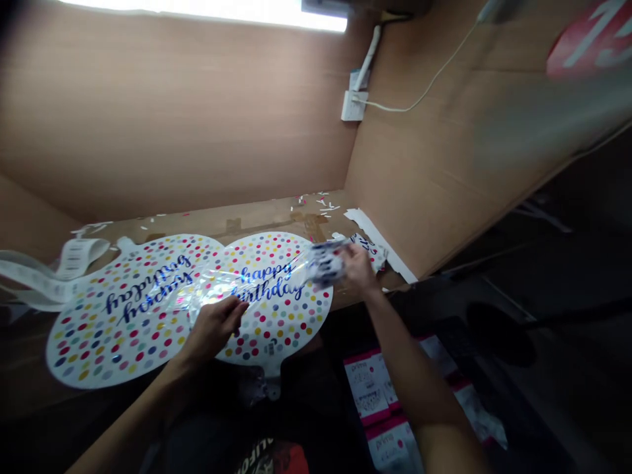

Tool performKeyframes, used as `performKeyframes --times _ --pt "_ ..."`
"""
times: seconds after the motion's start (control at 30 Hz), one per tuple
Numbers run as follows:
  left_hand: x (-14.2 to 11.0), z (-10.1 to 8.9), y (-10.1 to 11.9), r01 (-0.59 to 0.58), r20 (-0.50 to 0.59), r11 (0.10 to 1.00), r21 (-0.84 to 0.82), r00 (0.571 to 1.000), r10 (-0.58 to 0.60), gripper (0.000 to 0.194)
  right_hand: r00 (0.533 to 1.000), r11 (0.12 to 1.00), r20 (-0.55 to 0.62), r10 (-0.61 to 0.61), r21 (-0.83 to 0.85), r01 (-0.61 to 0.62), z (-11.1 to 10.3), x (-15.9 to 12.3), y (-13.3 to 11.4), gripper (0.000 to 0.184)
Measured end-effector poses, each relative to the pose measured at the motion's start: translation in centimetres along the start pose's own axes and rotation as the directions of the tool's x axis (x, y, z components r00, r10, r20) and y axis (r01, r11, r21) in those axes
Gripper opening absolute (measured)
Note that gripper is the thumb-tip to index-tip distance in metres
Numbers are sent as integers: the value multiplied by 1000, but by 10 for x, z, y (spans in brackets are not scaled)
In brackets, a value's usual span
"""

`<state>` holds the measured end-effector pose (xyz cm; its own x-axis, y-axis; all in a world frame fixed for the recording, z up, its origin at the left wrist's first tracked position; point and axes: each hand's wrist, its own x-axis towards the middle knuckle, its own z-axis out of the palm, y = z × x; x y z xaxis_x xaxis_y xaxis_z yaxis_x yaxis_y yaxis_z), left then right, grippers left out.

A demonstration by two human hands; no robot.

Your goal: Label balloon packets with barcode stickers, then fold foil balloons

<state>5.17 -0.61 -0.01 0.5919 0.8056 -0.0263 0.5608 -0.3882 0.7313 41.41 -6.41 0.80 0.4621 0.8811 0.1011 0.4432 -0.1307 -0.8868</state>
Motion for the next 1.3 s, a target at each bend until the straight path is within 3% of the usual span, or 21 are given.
performKeyframes --times 0.07,0.13,0.17,0.23,0.27,0.33,0.37,0.47,0.53,0.6,0.63,0.67,0.73,0.77,0.8,0.83,0.9,1.1,1.17,1.23,1.3 --pt "-11 -2 -11 -144 57 980 137 989 138 29 977 986 -196 81 -127 -108 -37 26 21 53" --pt "-18 3 -20 -298 176 924 238 949 261 12 944 916 -321 72 -354 -190 -51 41 45 58" --pt "-20 7 -23 -347 221 893 289 931 290 16 948 847 -317 33 -495 -195 -49 44 57 62" --pt "-17 15 -28 -390 284 833 392 913 293 28 982 665 -185 -28 -737 -120 -34 44 81 64" --pt "-13 19 -31 -401 311 813 423 907 285 26 994 586 -104 -27 -807 -69 -25 43 91 61" --pt "-3 23 -35 -420 357 802 425 892 278 12 1000 524 -20 18 -852 -26 -14 44 107 58" --pt "1 23 -38 -429 378 811 398 882 281 4 999 515 -11 43 -857 -32 -13 46 111 58" --pt "8 23 -44 -405 393 860 311 878 271 11 995 504 -39 97 -860 -83 -22 54 111 61" --pt "7 22 -47 -390 395 870 301 881 259 12 996 519 -90 17 -851 -86 -23 52 97 66" --pt "6 23 -50 -403 397 861 309 878 268 17 989 604 -38 -142 -795 56 -8 35 74 65" --pt "7 24 -50 -406 399 864 298 875 274 20 974 658 77 -212 -725 201 5 21 62 60" --pt "8 25 -50 -395 400 878 271 876 270 21 932 701 241 -270 -614 362 20 4 50 53" --pt "14 28 -50 -323 395 924 206 891 223 20 751 727 565 -342 -348 593 52 -33 31 43" --pt "18 29 -50 -279 393 943 181 900 190 22 666 709 652 -362 -271 651 67 -48 26 41" --pt "22 29 -50 -238 387 956 169 908 158 26 612 685 698 -373 -237 689 79 -60 23 38" --pt "26 28 -49 -205 378 964 169 917 129 28 589 662 714 -378 -236 711 89 -68 22 32" --pt "31 24 -47 -164 362 970 177 928 91 34 593 659 713 -374 -245 711 99 -70 26 26" --pt "26 -1 -39 -197 349 972 126 926 143 25 661 839 719 -214 -211 501 90 -37 25 50" --pt "30 -9 -38 -186 323 973 133 937 135 16 675 838 704 -222 -216 501 84 -34 15 45" --pt "42 -17 -38 -146 310 980 133 946 99 22 651 797 699 -296 -195 572 81 -36 7 31" --pt "57 -26 -37 -128 302 982 141 950 80 28 625 734 691 -363 -200 649 80 -35 2 50"
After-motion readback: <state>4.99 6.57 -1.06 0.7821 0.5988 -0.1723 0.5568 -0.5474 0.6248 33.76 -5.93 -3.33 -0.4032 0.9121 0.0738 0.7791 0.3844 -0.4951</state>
